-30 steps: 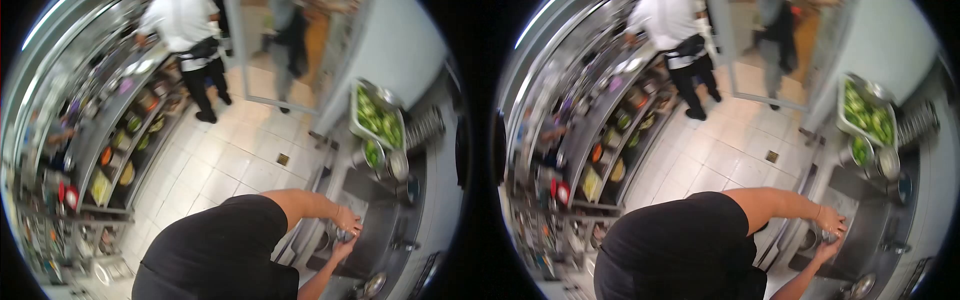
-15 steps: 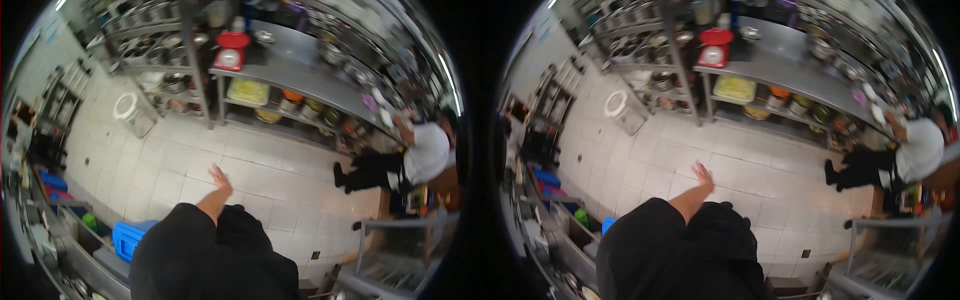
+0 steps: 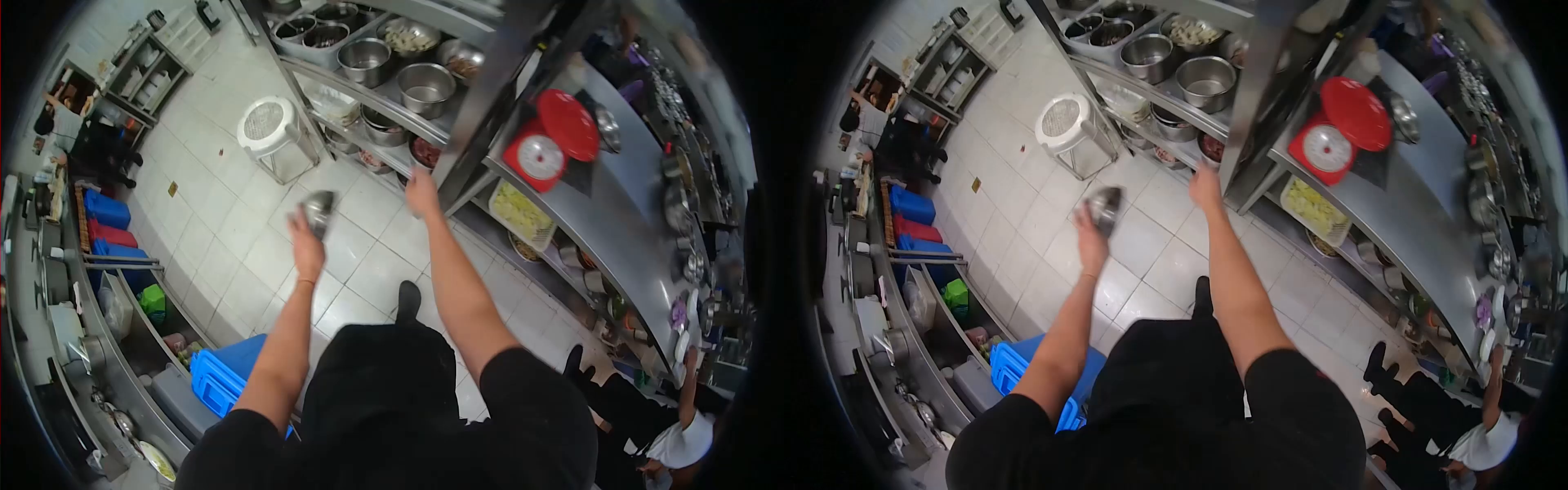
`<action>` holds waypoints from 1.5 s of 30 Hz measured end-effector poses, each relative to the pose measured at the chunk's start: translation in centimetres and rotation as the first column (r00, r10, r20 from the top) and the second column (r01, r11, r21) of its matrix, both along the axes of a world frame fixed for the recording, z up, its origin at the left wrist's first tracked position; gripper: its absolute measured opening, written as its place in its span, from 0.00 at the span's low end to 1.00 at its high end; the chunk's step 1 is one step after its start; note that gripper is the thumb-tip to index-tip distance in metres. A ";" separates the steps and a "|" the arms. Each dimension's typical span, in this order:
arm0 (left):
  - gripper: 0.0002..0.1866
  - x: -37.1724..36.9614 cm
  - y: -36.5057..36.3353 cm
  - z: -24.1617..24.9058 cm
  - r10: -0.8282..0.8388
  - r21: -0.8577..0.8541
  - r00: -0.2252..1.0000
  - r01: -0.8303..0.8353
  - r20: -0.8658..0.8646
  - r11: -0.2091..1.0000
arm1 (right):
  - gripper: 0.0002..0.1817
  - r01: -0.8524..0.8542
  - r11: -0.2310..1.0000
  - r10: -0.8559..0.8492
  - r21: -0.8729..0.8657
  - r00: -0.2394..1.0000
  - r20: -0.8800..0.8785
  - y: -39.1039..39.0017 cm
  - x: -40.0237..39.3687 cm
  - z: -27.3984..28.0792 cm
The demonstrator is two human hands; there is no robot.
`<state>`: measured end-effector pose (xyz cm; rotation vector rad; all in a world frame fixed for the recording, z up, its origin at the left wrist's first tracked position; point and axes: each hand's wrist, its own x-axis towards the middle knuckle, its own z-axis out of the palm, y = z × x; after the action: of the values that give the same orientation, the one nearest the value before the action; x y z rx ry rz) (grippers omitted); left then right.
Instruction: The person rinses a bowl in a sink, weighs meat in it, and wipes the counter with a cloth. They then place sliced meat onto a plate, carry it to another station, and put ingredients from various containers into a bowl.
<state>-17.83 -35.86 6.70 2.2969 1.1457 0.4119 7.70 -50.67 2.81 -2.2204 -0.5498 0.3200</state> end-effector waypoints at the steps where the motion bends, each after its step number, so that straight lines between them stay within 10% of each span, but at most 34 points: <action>1: 0.46 -0.1 3.2 -1.0 0.010 0.152 1.000 -0.014 0.030 0.988 | 0.23 0.054 0.998 -0.028 -0.025 0.793 0.608 3.0 4.3 -3.4; 2: 0.43 0.1 5.2 0.4 0.085 0.074 0.993 -0.092 0.086 0.993 | 0.29 0.049 0.917 -0.017 -0.395 0.996 0.086 5.0 6.7 0.1; 3: 0.42 -0.5 8.0 -1.3 0.063 0.141 0.985 -0.087 0.162 0.986 | 0.21 0.233 0.891 -0.176 -0.389 0.968 0.177 6.2 9.4 -3.2; 6: 0.39 -1.5 12.0 -2.3 0.108 0.022 0.984 -0.112 0.140 0.993 | 0.40 0.103 0.779 -0.110 -0.619 0.994 0.026 6.2 14.3 -7.6; 8: 0.37 -1.5 12.6 -4.1 0.090 -0.051 0.977 -0.081 0.194 0.995 | 0.33 0.103 0.754 -0.121 -0.649 0.993 0.018 5.4 16.6 -13.3; 11: 0.36 2.1 12.5 -13.0 -0.015 -0.413 0.928 0.181 0.373 0.892 | 0.32 0.112 0.680 -0.210 -0.725 0.977 -0.046 3.1 17.9 -13.8; 15: 0.40 12.2 8.5 -11.3 0.160 -0.960 0.947 0.271 0.279 0.073 | 0.26 0.346 0.706 -0.393 -0.619 0.917 0.065 2.2 13.6 -7.9; 16: 0.40 14.5 7.4 -10.8 0.144 -0.959 0.948 0.282 0.285 0.036 | 0.26 0.366 0.693 -0.408 -0.622 0.909 0.081 2.3 12.3 -5.9; 18: 0.40 17.6 6.8 -10.3 0.111 -0.953 0.948 0.302 0.300 -0.007 | 0.16 0.559 0.828 -0.513 0.045 0.787 -0.342 3.3 7.9 -1.8; 21: 0.38 20.5 7.1 -9.6 -0.049 -0.942 0.943 0.326 0.330 -0.078 | 0.09 0.421 0.819 -0.349 0.390 0.905 -0.243 5.6 2.5 -3.7; 23: 0.38 20.6 7.8 -8.0 -0.146 -0.947 0.939 0.291 0.310 -0.137 | 0.17 0.283 0.955 -0.220 0.092 0.881 -0.419 5.5 -0.4 -4.1; 26: 0.37 18.5 6.0 -11.0 -0.429 -0.856 0.807 0.500 0.405 0.132 | 0.17 0.221 0.941 -0.227 -0.258 0.974 0.007 2.7 -3.4 -1.8; 27: 0.35 18.2 5.0 -8.7 -0.513 -0.912 0.798 0.405 0.316 0.069 | 0.20 0.071 0.997 -0.067 0.014 0.973 -0.222 1.2 -4.4 -0.2; 28: 0.34 18.0 3.3 -6.7 -0.559 -0.865 0.689 0.489 0.461 -0.111 | 0.24 0.037 0.853 -0.088 -0.520 0.993 -0.073 0.5 -6.4 2.4; 30: 0.31 20.0 -2.1 1.2 -0.751 -0.943 0.587 0.295 0.304 -0.152 | 0.22 -0.211 0.827 -0.026 -0.521 0.912 -0.410 -3.7 -7.2 11.1; 32: 0.29 22.7 -8.5 5.1 -0.839 -0.819 0.430 0.572 0.333 -0.032 | 0.18 -0.188 0.801 -0.064 -0.568 0.917 -0.394 -9.3 -5.1 17.8; 33: 0.28 23.9 -11.4 7.3 -0.791 -0.695 0.451 0.718 0.414 0.045 | 0.15 -0.245 0.761 -0.045 -0.601 0.904 -0.425 -11.6 -3.9 20.4; 36: 0.25 28.2 -18.2 17.0 -0.535 -0.406 0.513 0.858 0.671 0.313 | 0.09 0.218 0.697 -0.016 -0.683 0.957 0.289 -17.5 1.9 28.5; 39: 0.20 32.0 -20.5 24.8 -0.294 -0.624 0.656 0.754 0.695 0.207 | 0.10 0.166 0.909 -0.008 -0.383 0.924 0.383 -19.8 9.8 32.0; 45: 0.23 35.7 -20.8 24.7 -0.272 -0.726 0.757 0.651 0.595 0.224 | 0.11 0.099 0.933 0.062 -0.345 0.903 0.426 -22.0 16.5 31.7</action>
<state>17.92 -56.65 31.37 1.3046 0.2222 -0.1027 24.24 -72.65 34.54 -2.6741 -0.7519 -0.1036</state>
